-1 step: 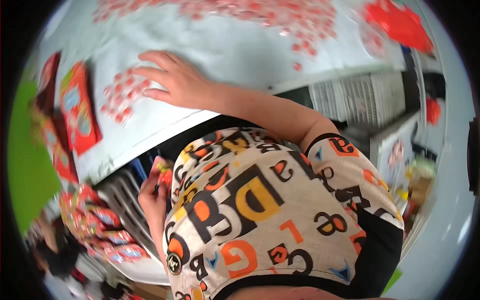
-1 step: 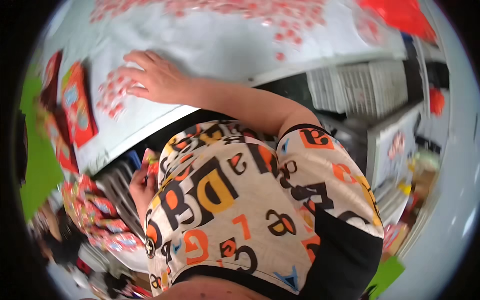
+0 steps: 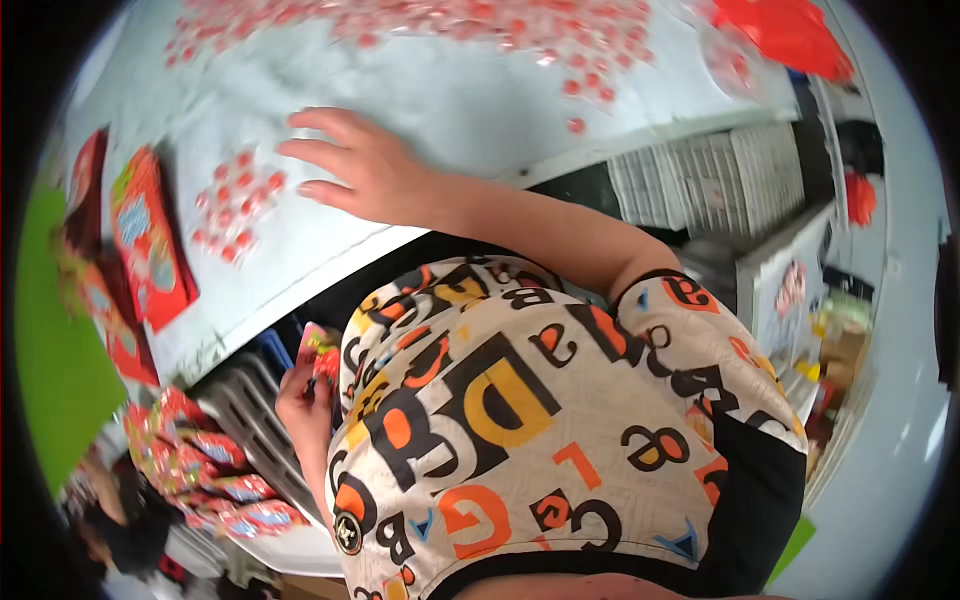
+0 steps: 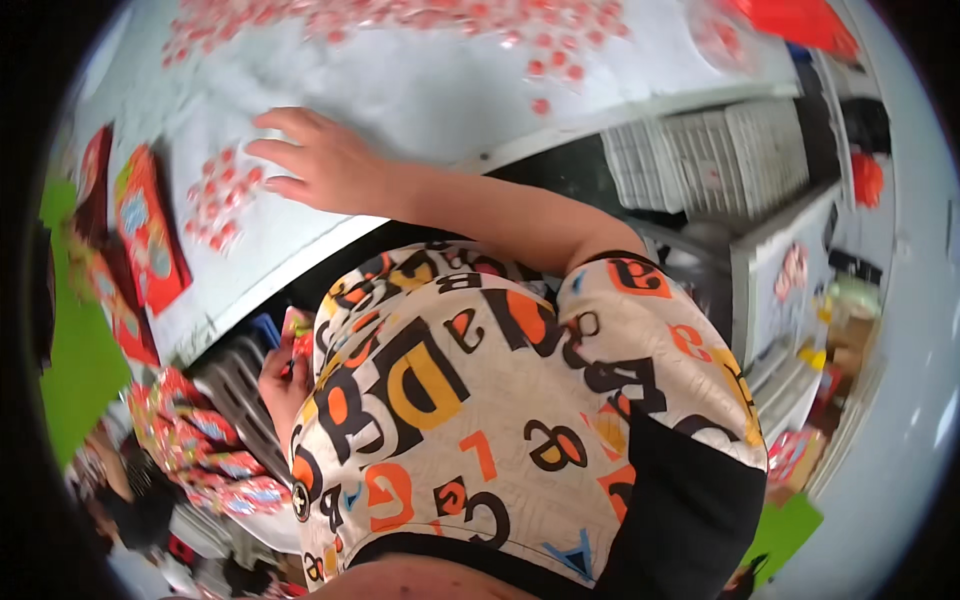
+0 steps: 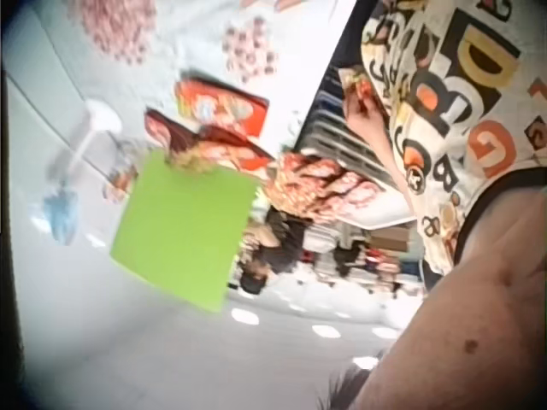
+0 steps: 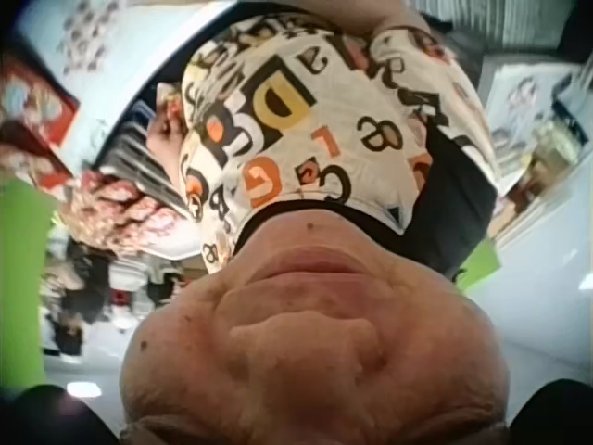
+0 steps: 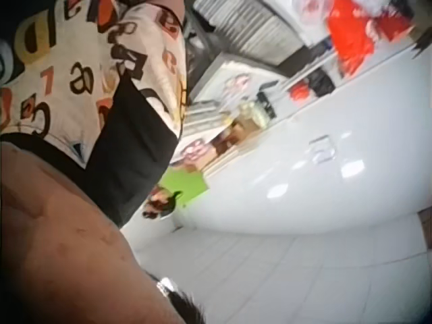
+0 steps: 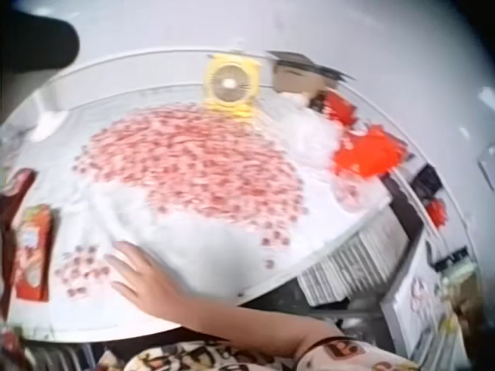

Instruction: Filling plastic pouches with individual candies and arranging them in a tray.

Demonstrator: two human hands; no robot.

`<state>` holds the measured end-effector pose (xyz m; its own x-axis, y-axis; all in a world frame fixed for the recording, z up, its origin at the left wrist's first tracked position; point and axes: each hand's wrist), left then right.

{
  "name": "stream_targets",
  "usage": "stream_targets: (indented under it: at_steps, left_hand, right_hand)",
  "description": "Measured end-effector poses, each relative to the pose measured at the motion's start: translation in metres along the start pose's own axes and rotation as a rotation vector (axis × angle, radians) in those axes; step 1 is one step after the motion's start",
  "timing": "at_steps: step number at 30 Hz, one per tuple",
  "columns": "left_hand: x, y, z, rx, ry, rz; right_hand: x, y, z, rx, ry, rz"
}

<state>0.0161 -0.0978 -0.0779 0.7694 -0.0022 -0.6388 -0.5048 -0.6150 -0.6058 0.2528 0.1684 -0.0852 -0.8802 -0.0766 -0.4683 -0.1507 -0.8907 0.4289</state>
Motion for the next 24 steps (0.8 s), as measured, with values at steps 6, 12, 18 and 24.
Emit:
stream_targets:
  at_steps: [6,12,18,24]
  left_hand:
    - [-0.008,-0.006,0.027,-0.07,0.165,-0.03]
    - [-0.007,-0.002,0.038,0.193,0.148,0.084]
    - [-0.006,-0.004,0.025,-0.021,0.107,0.125]
    - [-0.007,-0.019,0.019,0.037,0.12,0.095]
  right_hand:
    - [-0.17,-0.009,-0.118,0.333,-0.103,-0.56]
    - [-0.204,-0.037,-0.136,0.428,0.19,-0.658]
    - [-0.135,-0.021,-0.114,0.242,0.262,-0.582]
    - [-0.139,-0.035,-0.102,0.265,-0.15,-0.375]
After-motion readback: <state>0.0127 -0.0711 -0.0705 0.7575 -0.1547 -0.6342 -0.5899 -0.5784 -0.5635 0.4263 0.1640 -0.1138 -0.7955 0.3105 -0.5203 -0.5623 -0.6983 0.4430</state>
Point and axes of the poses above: each hand's wrist, its own z-axis towards the middle knuckle, its own x-axis out of the palm, y = z × x, and after that the axes turned 14 degrees about -x, right-handed
